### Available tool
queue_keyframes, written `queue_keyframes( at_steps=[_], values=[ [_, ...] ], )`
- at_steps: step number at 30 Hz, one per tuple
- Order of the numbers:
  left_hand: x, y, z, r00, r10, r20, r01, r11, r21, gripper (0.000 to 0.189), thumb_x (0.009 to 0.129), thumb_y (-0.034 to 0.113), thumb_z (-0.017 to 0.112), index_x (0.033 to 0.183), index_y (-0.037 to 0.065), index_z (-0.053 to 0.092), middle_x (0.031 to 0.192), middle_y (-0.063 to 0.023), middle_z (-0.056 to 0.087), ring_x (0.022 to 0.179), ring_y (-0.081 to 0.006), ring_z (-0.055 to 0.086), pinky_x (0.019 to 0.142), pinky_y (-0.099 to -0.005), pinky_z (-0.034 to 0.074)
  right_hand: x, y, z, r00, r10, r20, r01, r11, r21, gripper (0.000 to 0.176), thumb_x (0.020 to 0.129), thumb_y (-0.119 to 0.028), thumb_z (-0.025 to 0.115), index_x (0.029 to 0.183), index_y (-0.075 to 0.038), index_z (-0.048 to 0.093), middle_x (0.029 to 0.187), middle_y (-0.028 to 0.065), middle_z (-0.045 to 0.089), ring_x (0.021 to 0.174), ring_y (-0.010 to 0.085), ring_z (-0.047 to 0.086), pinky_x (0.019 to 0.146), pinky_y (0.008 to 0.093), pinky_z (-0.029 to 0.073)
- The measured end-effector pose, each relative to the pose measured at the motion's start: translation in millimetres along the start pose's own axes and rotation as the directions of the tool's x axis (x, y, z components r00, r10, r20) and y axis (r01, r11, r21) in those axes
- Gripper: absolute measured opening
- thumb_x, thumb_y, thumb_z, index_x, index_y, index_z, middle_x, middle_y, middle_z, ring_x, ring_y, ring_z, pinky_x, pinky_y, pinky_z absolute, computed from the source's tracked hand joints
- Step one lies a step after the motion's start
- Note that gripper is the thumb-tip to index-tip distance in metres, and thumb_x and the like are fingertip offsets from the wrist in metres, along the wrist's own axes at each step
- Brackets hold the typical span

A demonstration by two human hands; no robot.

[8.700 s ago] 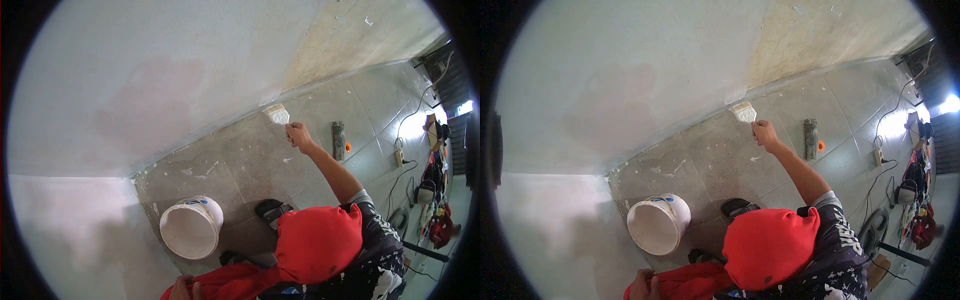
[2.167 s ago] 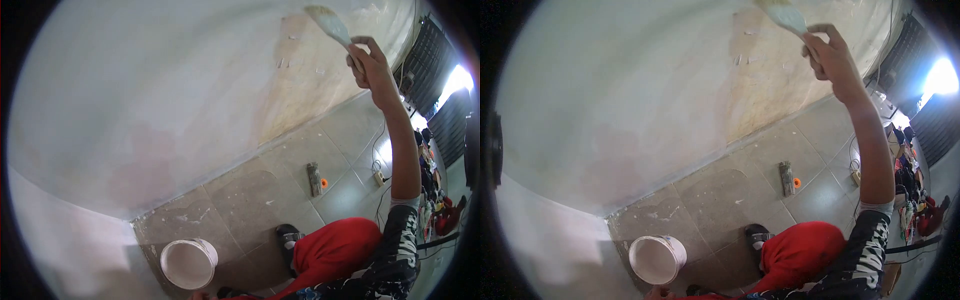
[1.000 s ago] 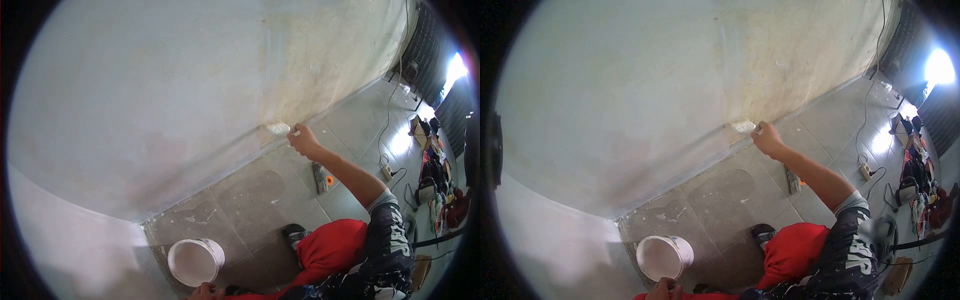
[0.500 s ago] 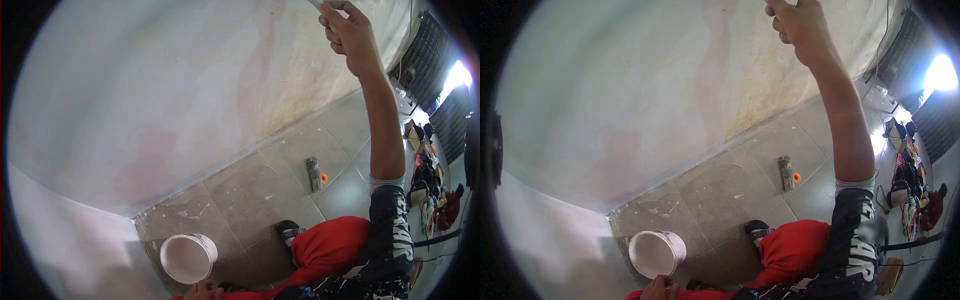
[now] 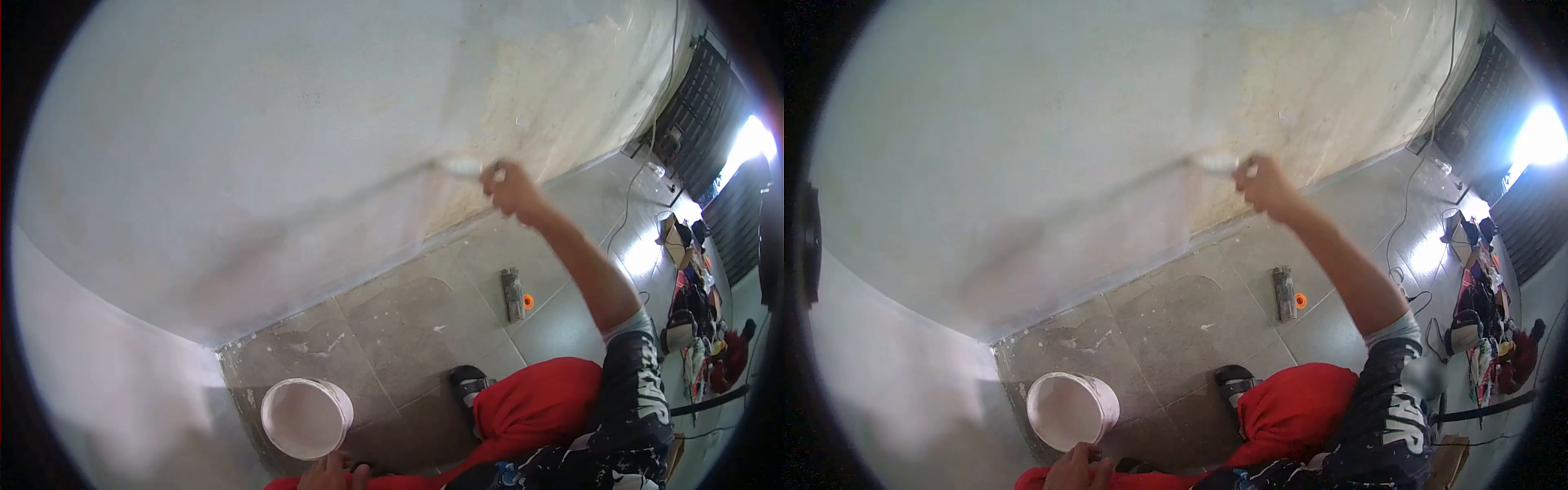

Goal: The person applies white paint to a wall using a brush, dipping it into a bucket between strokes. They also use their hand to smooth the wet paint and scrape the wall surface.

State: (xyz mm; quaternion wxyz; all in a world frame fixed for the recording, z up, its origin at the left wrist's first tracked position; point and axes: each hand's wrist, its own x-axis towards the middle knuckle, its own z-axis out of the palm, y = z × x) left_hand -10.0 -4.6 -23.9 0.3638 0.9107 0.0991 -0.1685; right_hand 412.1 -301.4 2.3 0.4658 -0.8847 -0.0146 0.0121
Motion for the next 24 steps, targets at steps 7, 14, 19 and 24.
queue_keyframes(
  at_steps=[7, 14, 19, 24],
  values=[
    [3.7, -19.9, 9.9, 0.995, 0.091, 0.031, -0.092, 0.995, 0.033, 0.025, 0.097, 0.021, 0.053, 0.106, -0.002, 0.056, 0.101, -0.0263, 0.065, 0.096, -0.0472, 0.060, 0.083, -0.0525, 0.047, -17.7, -169.2, -103.5, 0.946, -0.311, -0.095, 0.315, 0.948, 0.033, 0.020, 0.090, -0.021, 0.063, 0.099, -0.004, 0.065, 0.069, -0.0054, 0.050, 0.050, 0.0006, 0.035, 0.040, 0.0194, 0.024],
    [-4.2, -0.9, -11.4, 0.997, -0.059, 0.055, 0.061, 0.998, -0.025, 0.029, 0.097, 0.024, 0.053, 0.111, -0.002, 0.057, 0.106, -0.0273, 0.065, 0.099, -0.0464, 0.060, 0.085, -0.0518, 0.047, -2.3, -118.1, -42.2, 0.880, -0.342, -0.331, 0.417, 0.888, 0.191, 0.016, 0.094, -0.020, 0.064, 0.104, -0.008, 0.059, 0.075, -0.0001, 0.057, 0.049, 0.0036, 0.042, 0.037, 0.0213, 0.029],
    [-11.2, -0.8, -11.8, 1.000, -0.016, 0.025, 0.017, 0.999, -0.031, 0.031, 0.098, 0.024, 0.052, 0.113, -0.002, 0.057, 0.105, -0.0275, 0.065, 0.100, -0.0466, 0.060, 0.086, -0.0508, 0.046, 1.9, 13.0, 3.6, 0.999, 0.034, -0.034, -0.033, 0.999, 0.002, 0.010, 0.094, -0.017, 0.062, 0.098, -0.007, 0.061, 0.070, 0.0044, 0.059, 0.047, 0.0099, 0.047, 0.036, 0.0280, 0.031],
    [-14.7, -8.7, -9.0, 1.000, -0.001, 0.028, 0.004, 0.997, -0.081, 0.032, 0.098, 0.026, 0.053, 0.114, -0.002, 0.056, 0.106, -0.0272, 0.065, 0.100, -0.0457, 0.060, 0.087, -0.0504, 0.046, 28.2, 36.6, -7.6, 0.967, 0.154, 0.203, -0.175, 0.980, 0.091, 0.014, 0.091, -0.017, 0.065, 0.097, -0.004, 0.064, 0.071, 0.0040, 0.060, 0.048, 0.0093, 0.046, 0.037, 0.0276, 0.033]
  ],
)
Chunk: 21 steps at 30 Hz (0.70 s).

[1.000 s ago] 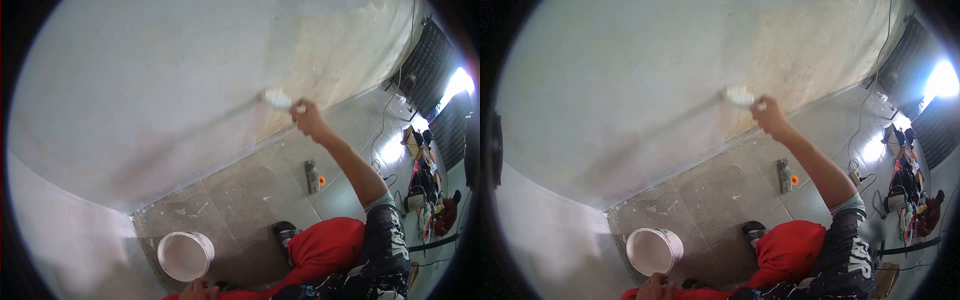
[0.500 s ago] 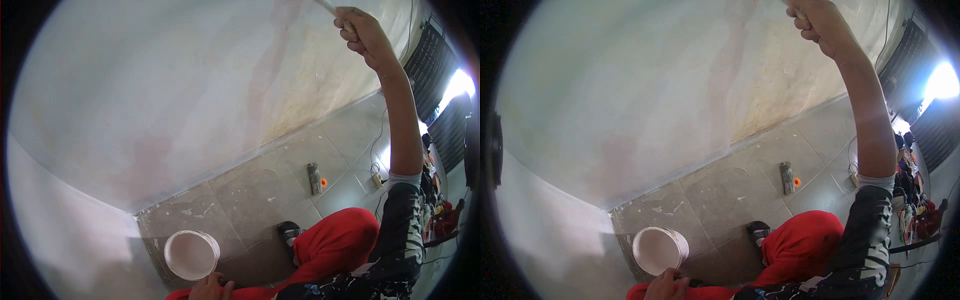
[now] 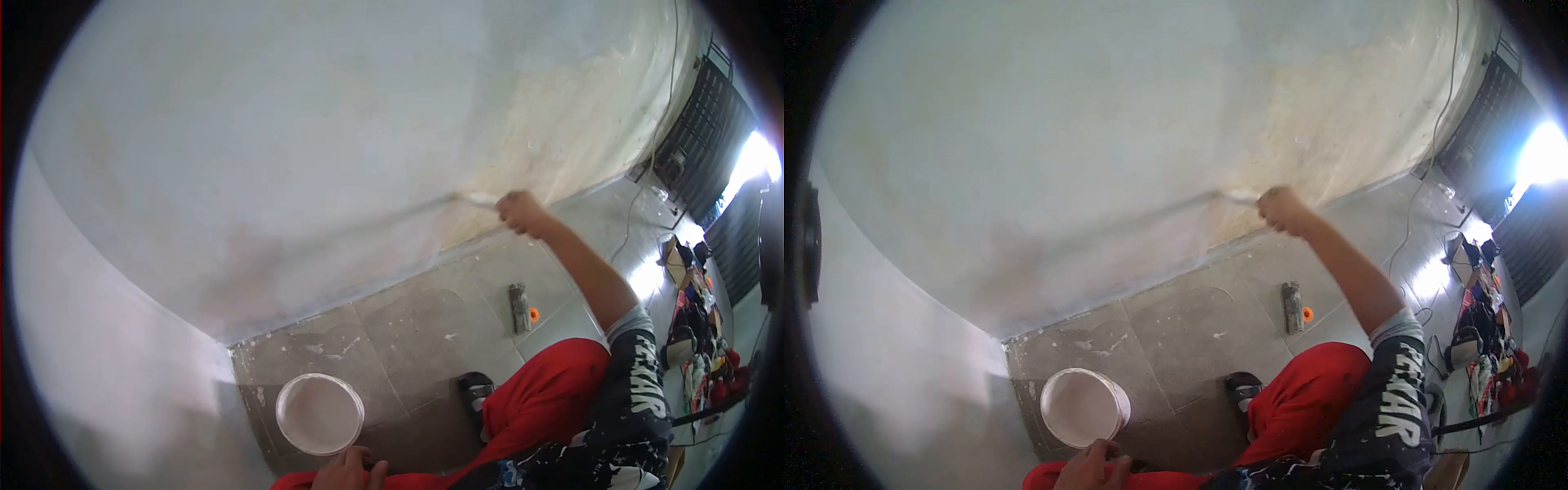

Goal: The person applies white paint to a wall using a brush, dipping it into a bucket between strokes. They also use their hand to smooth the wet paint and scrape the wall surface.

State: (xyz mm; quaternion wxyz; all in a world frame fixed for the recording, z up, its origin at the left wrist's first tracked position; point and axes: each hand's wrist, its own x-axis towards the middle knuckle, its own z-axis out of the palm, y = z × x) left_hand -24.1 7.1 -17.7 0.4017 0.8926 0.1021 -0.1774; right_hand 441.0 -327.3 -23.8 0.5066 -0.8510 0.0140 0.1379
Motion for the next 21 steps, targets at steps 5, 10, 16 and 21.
queue_keyframes(
  at_steps=[5, 10, 16, 21],
  values=[
    [0.6, 3.7, -3.3, 0.999, -0.048, 0.014, 0.048, 0.998, 0.041, 0.032, 0.099, 0.026, 0.053, 0.114, -0.002, 0.056, 0.106, -0.0269, 0.066, 0.100, -0.0453, 0.061, 0.086, -0.0500, 0.046, -56.4, -153.1, -53.7, 0.921, -0.366, -0.136, 0.335, 0.920, -0.203, 0.017, 0.091, -0.016, 0.064, 0.099, -0.002, 0.066, 0.071, 0.0033, 0.060, 0.047, 0.0050, 0.043, 0.037, 0.0211, 0.030],
    [8.0, -2.4, -1.3, 0.999, 0.028, 0.021, -0.027, 0.998, -0.049, 0.031, 0.099, 0.025, 0.052, 0.114, -0.002, 0.055, 0.107, -0.0273, 0.065, 0.100, -0.0457, 0.061, 0.086, -0.0504, 0.046, -98.7, -229.6, -94.2, 0.817, -0.478, -0.324, 0.488, 0.871, -0.054, 0.018, 0.091, -0.023, 0.063, 0.100, -0.007, 0.062, 0.075, -0.0022, 0.055, 0.049, 0.0009, 0.036, 0.037, 0.0177, 0.022],
    [2.3, 5.2, -3.5, 1.000, 0.010, -0.010, -0.010, 0.999, -0.042, 0.031, 0.099, 0.025, 0.052, 0.114, -0.002, 0.055, 0.106, -0.0276, 0.065, 0.100, -0.0457, 0.061, 0.085, -0.0507, 0.046, -66.0, -172.6, -47.0, 0.794, -0.474, -0.380, 0.553, 0.823, 0.129, 0.016, 0.094, -0.024, 0.060, 0.103, -0.011, 0.060, 0.072, -0.0011, 0.054, 0.046, 0.0037, 0.037, 0.038, 0.0198, 0.026],
    [0.2, 3.4, 1.7, 0.999, -0.033, 0.004, 0.033, 0.999, 0.010, 0.030, 0.099, 0.023, 0.052, 0.113, -0.002, 0.055, 0.104, -0.0263, 0.066, 0.098, -0.0456, 0.061, 0.084, -0.0510, 0.046, -34.8, -52.8, -3.4, 0.956, -0.200, -0.216, 0.237, 0.957, 0.165, 0.014, 0.095, -0.020, 0.063, 0.100, -0.008, 0.058, 0.073, 0.0035, 0.057, 0.047, 0.0074, 0.044, 0.035, 0.0242, 0.030]
  ],
)
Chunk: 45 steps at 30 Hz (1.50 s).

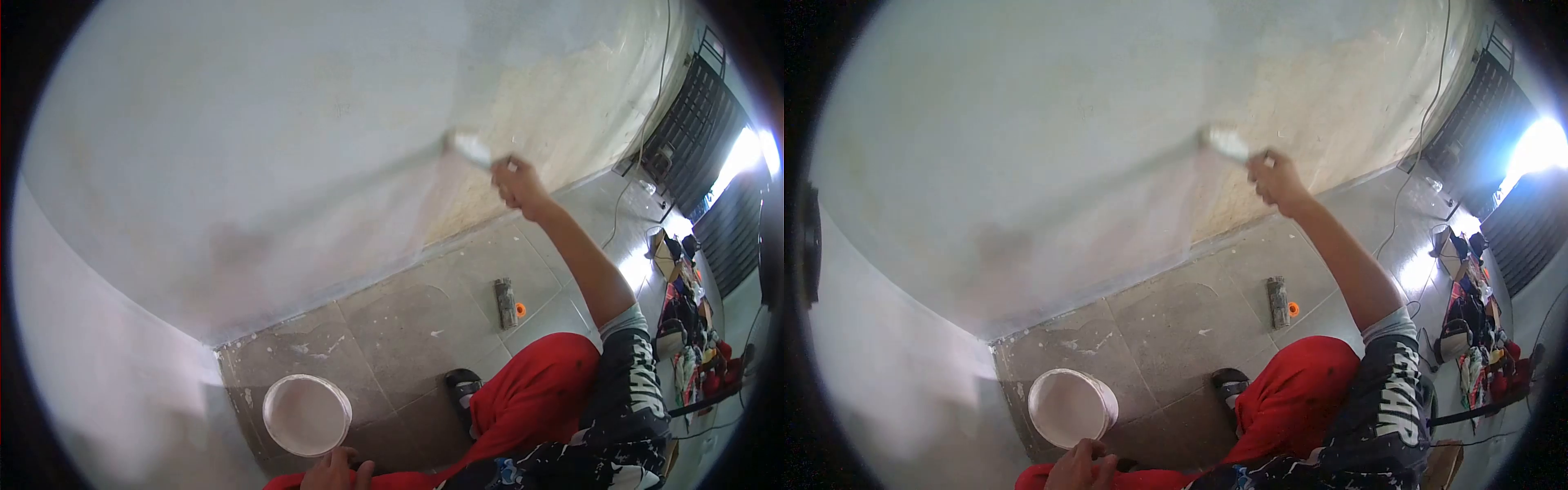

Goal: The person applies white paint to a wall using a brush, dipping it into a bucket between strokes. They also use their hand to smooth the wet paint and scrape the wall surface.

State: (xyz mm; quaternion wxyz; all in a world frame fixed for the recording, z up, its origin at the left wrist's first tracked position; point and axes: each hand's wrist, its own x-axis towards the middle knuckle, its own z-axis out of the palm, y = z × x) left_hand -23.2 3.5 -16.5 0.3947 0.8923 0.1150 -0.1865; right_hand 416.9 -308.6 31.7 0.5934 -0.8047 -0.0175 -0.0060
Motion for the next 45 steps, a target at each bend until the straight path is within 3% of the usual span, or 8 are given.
queue_keyframes(
  at_steps=[4, 6, 7, 8, 10, 18, 31, 45],
  values=[
    [-1.4, 0.9, 2.2, 0.999, 0.042, -0.012, -0.042, 0.999, 0.008, 0.027, 0.098, 0.021, 0.054, 0.113, -0.002, 0.054, 0.101, -0.0250, 0.066, 0.096, -0.0456, 0.061, 0.082, -0.0501, 0.047, 1.0, 47.4, 1.2, 0.912, 0.403, 0.076, -0.402, 0.915, -0.029, 0.010, 0.094, -0.015, 0.063, 0.097, -0.006, 0.061, 0.074, 0.0058, 0.057, 0.047, 0.0100, 0.047, 0.035, 0.0260, 0.032],
    [-3.2, -1.4, 4.0, 0.999, 0.040, -0.032, -0.040, 0.999, 0.004, 0.026, 0.098, 0.020, 0.054, 0.112, -0.002, 0.055, 0.101, -0.0254, 0.066, 0.095, -0.0458, 0.061, 0.082, -0.0499, 0.047, 14.3, 42.9, -11.5, 0.972, 0.219, 0.090, -0.194, 0.955, -0.224, 0.010, 0.092, -0.011, 0.061, 0.099, -0.005, 0.064, 0.075, 0.0064, 0.059, 0.052, 0.0119, 0.052, 0.038, 0.0284, 0.038],
    [-4.3, -2.2, 4.9, 0.998, 0.046, -0.044, -0.046, 0.999, -0.001, 0.025, 0.098, 0.020, 0.054, 0.111, -0.002, 0.055, 0.101, -0.0258, 0.066, 0.095, -0.0459, 0.061, 0.081, -0.0497, 0.047, 51.1, 62.9, -44.7, 0.830, -0.342, 0.441, 0.557, 0.544, -0.627, 0.015, 0.089, -0.007, 0.060, 0.102, -0.004, 0.067, 0.079, 0.0056, 0.061, 0.058, 0.0128, 0.056, 0.044, 0.0295, 0.044],
    [-5.6, -2.7, 5.6, 0.999, 0.030, -0.041, -0.030, 1.000, 0.005, 0.025, 0.098, 0.020, 0.054, 0.111, -0.002, 0.055, 0.101, -0.0258, 0.066, 0.095, -0.0459, 0.061, 0.081, -0.0497, 0.047, 60.8, 31.3, -58.4, 0.756, -0.463, 0.463, 0.641, 0.381, -0.666, 0.020, 0.087, -0.004, 0.058, 0.105, -0.004, 0.068, 0.083, 0.0038, 0.064, 0.063, 0.0127, 0.057, 0.049, 0.0291, 0.047],
    [-5.9, -2.3, 5.1, 0.994, -0.021, -0.112, 0.023, 1.000, 0.013, 0.026, 0.098, 0.020, 0.055, 0.112, -0.001, 0.057, 0.102, -0.0273, 0.066, 0.096, -0.0458, 0.061, 0.083, -0.0489, 0.048, 14.2, -78.1, -51.4, 0.966, -0.249, 0.074, 0.259, 0.899, -0.352, 0.023, 0.088, -0.008, 0.059, 0.108, -0.005, 0.069, 0.085, 0.0018, 0.065, 0.059, 0.0080, 0.053, 0.046, 0.0249, 0.040],
    [13.2, -19.4, -13.6, 0.888, -0.224, -0.402, 0.188, 0.974, -0.128, 0.037, 0.098, 0.030, 0.057, 0.120, 0.000, 0.055, 0.113, -0.0242, 0.063, 0.107, -0.0394, 0.060, 0.094, -0.0467, 0.045, 4.4, -100.7, -21.9, 0.770, -0.486, -0.414, 0.514, 0.856, -0.049, 0.015, 0.090, -0.018, 0.066, 0.101, -0.008, 0.066, 0.070, -0.0009, 0.058, 0.050, 0.0025, 0.042, 0.039, 0.0222, 0.030],
    [89.7, -195.1, -15.2, 0.630, -0.726, 0.276, 0.430, 0.030, -0.902, 0.107, 0.088, 0.083, 0.025, 0.154, -0.002, 0.021, 0.153, -0.0265, 0.032, 0.141, -0.0391, 0.033, 0.113, -0.0576, 0.028, -32.4, 193.4, 32.8, 0.991, -0.080, 0.111, 0.064, 0.988, 0.143, 0.024, 0.094, -0.013, 0.062, 0.108, 0.004, 0.053, 0.072, 0.0068, 0.057, 0.068, 0.0093, 0.049, 0.059, 0.0294, 0.042],
    [159.8, -120.6, 16.0, 0.721, -0.638, 0.270, 0.586, 0.355, -0.728, 0.100, 0.092, 0.080, 0.017, 0.149, -0.001, 0.037, 0.151, -0.0205, 0.039, 0.134, -0.0381, 0.043, 0.109, -0.0566, 0.035, -45.2, 188.1, 44.4, 0.825, -0.097, 0.557, -0.089, 0.951, 0.297, 0.026, 0.092, -0.009, 0.063, 0.113, 0.000, 0.051, 0.077, 0.0053, 0.059, 0.071, 0.0091, 0.052, 0.063, 0.0267, 0.042]
  ],
)
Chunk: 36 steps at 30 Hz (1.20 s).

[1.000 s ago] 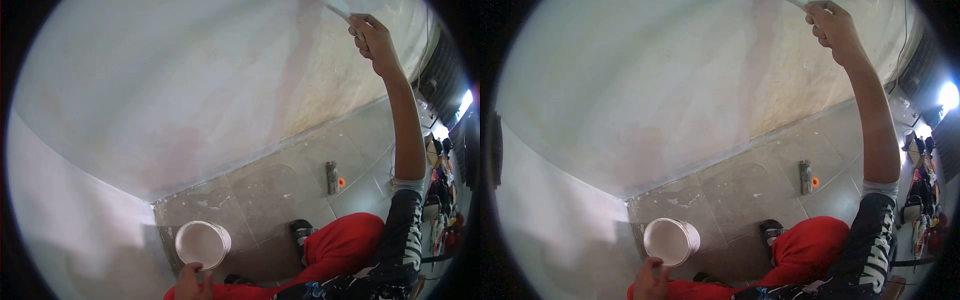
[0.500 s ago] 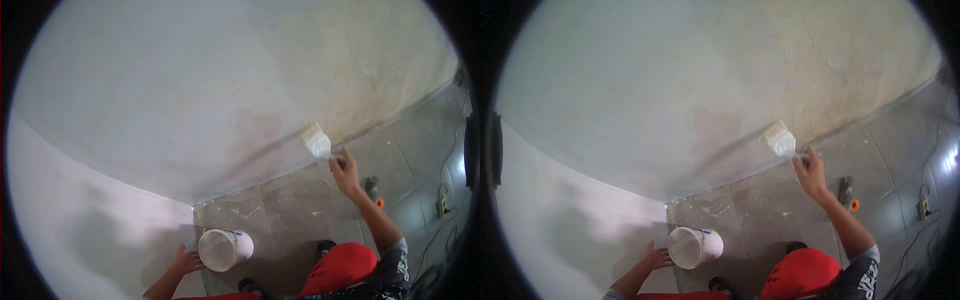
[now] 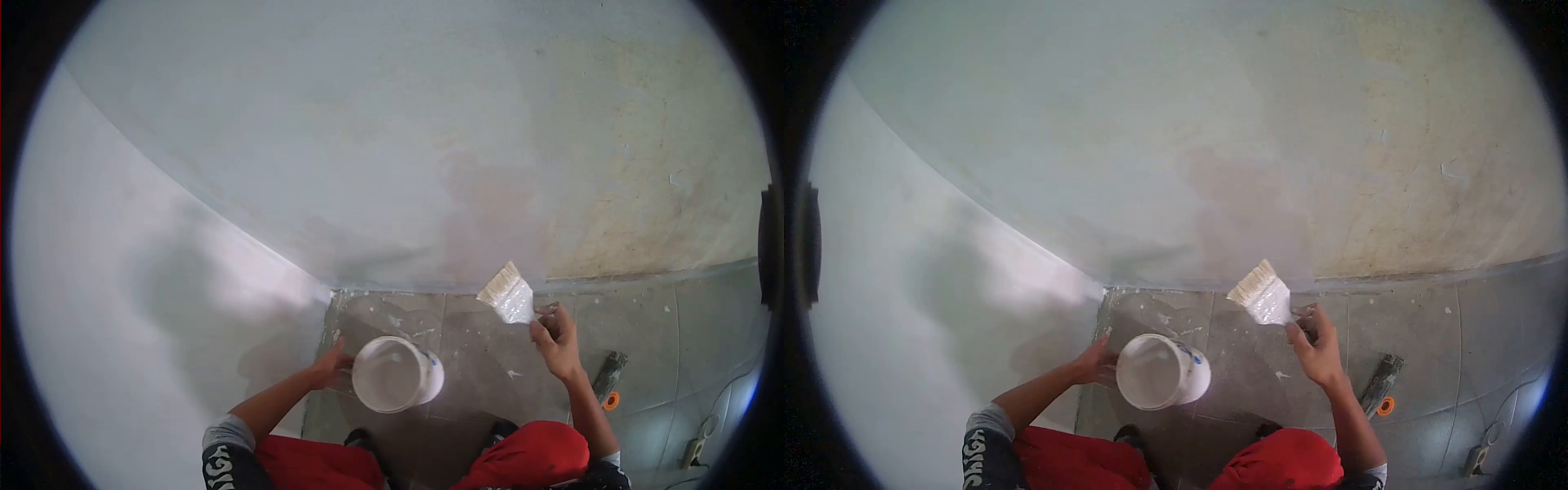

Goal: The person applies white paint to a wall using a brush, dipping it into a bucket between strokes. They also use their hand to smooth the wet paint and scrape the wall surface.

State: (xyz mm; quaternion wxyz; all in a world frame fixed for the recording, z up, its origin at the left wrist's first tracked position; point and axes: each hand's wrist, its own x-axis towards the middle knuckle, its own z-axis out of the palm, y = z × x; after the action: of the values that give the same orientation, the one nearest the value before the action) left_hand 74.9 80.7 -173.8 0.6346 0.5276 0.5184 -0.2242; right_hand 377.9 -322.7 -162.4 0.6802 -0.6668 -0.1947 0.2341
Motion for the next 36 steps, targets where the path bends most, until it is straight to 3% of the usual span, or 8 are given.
queue_keyframes(
  at_steps=[5, 7, 8, 10, 16, 18, 28, 36],
  values=[
    [6.7, 8.2, 34.5, 0.997, -0.013, 0.082, -0.009, 0.966, 0.260, 0.096, 0.095, 0.076, 0.014, 0.150, -0.001, 0.036, 0.148, -0.0203, 0.045, 0.130, -0.0382, 0.049, 0.107, -0.0518, 0.038, 0.9, -10.8, 1.0, 0.998, -0.022, 0.053, 0.029, 0.991, -0.129, 0.029, 0.091, -0.008, 0.064, 0.115, 0.001, 0.051, 0.077, 0.0080, 0.060, 0.071, 0.0113, 0.053, 0.065, 0.0283, 0.045],
    [-3.6, 11.3, 40.3, 0.953, 0.235, 0.191, -0.300, 0.657, 0.692, 0.087, 0.098, 0.070, 0.025, 0.143, -0.003, 0.043, 0.141, -0.0232, 0.051, 0.125, -0.0386, 0.053, 0.103, -0.0451, 0.043, 2.5, -25.2, -4.3, 0.994, 0.015, 0.109, 0.014, 0.966, -0.260, 0.030, 0.090, -0.008, 0.066, 0.115, 0.001, 0.053, 0.078, 0.0111, 0.062, 0.071, 0.0126, 0.056, 0.065, 0.0308, 0.046],
    [-9.1, 7.0, 40.0, 0.952, 0.233, 0.201, -0.307, 0.670, 0.676, 0.087, 0.098, 0.070, 0.025, 0.143, -0.003, 0.043, 0.141, -0.0232, 0.051, 0.125, -0.0386, 0.053, 0.103, -0.0451, 0.043, -0.1, -35.8, -3.2, 0.993, 0.026, 0.116, 0.007, 0.960, -0.279, 0.030, 0.090, -0.008, 0.066, 0.115, 0.001, 0.053, 0.078, 0.0111, 0.062, 0.071, 0.0126, 0.056, 0.065, 0.0308, 0.046],
    [-83.0, 47.1, 80.8, 0.997, 0.074, 0.006, -0.014, 0.109, 0.994, 0.067, 0.101, 0.056, 0.041, 0.131, -0.003, 0.052, 0.133, -0.0261, 0.056, 0.121, -0.0401, 0.056, 0.100, -0.0428, 0.046, -0.4, -59.7, -8.4, 0.978, -0.027, 0.206, 0.107, 0.915, -0.389, 0.032, 0.088, -0.009, 0.067, 0.116, 0.001, 0.053, 0.078, 0.0153, 0.064, 0.069, 0.0153, 0.058, 0.065, 0.0336, 0.047],
    [-156.6, 54.2, 146.6, 0.757, 0.119, 0.642, -0.645, -0.014, 0.764, 0.040, 0.097, 0.036, 0.054, 0.110, -0.002, 0.060, 0.110, -0.0245, 0.063, 0.107, -0.0418, 0.060, 0.097, -0.0486, 0.046, -8.0, -158.5, 28.2, 0.920, 0.109, 0.376, 0.216, 0.659, -0.720, 0.037, 0.086, -0.012, 0.069, 0.118, 0.000, 0.054, 0.082, 0.0230, 0.066, 0.075, 0.0374, 0.066, 0.069, 0.0434, 0.050],
    [-141.4, 30.8, 151.4, 0.501, 0.112, 0.858, -0.840, -0.175, 0.514, 0.039, 0.095, 0.034, 0.056, 0.113, 0.000, 0.063, 0.106, -0.0218, 0.066, 0.101, -0.0386, 0.065, 0.088, -0.0499, 0.052, -9.3, -170.0, 53.2, 0.887, 0.140, 0.440, 0.291, 0.571, -0.768, 0.037, 0.087, -0.014, 0.067, 0.118, 0.000, 0.053, 0.083, 0.0239, 0.066, 0.079, 0.0406, 0.065, 0.071, 0.0469, 0.049],
    [-182.5, 8.1, 132.3, 0.402, -0.080, 0.912, -0.758, -0.589, 0.282, 0.036, 0.085, 0.032, 0.063, 0.107, 0.004, 0.070, 0.100, -0.0145, 0.069, 0.097, -0.0302, 0.066, 0.085, -0.0522, 0.046, -12.2, -109.7, 215.9, 0.698, 0.536, 0.474, 0.453, 0.182, -0.873, 0.036, 0.086, -0.011, 0.061, 0.121, -0.005, 0.054, 0.087, 0.0243, 0.067, 0.086, 0.0443, 0.067, 0.075, 0.0547, 0.051],
    [-193.6, -14.1, 116.6, 0.299, -0.209, 0.931, -0.786, -0.607, 0.116, 0.034, 0.089, 0.027, 0.058, 0.111, 0.004, 0.070, 0.109, -0.0161, 0.068, 0.102, -0.0320, 0.064, 0.090, -0.0531, 0.045, -14.4, 2.1, 249.2, 0.711, 0.528, 0.465, 0.479, 0.121, -0.869, 0.026, 0.082, -0.004, 0.060, 0.107, -0.005, 0.064, 0.088, 0.0224, 0.068, 0.087, 0.0399, 0.069, 0.076, 0.0502, 0.055]
  ],
)
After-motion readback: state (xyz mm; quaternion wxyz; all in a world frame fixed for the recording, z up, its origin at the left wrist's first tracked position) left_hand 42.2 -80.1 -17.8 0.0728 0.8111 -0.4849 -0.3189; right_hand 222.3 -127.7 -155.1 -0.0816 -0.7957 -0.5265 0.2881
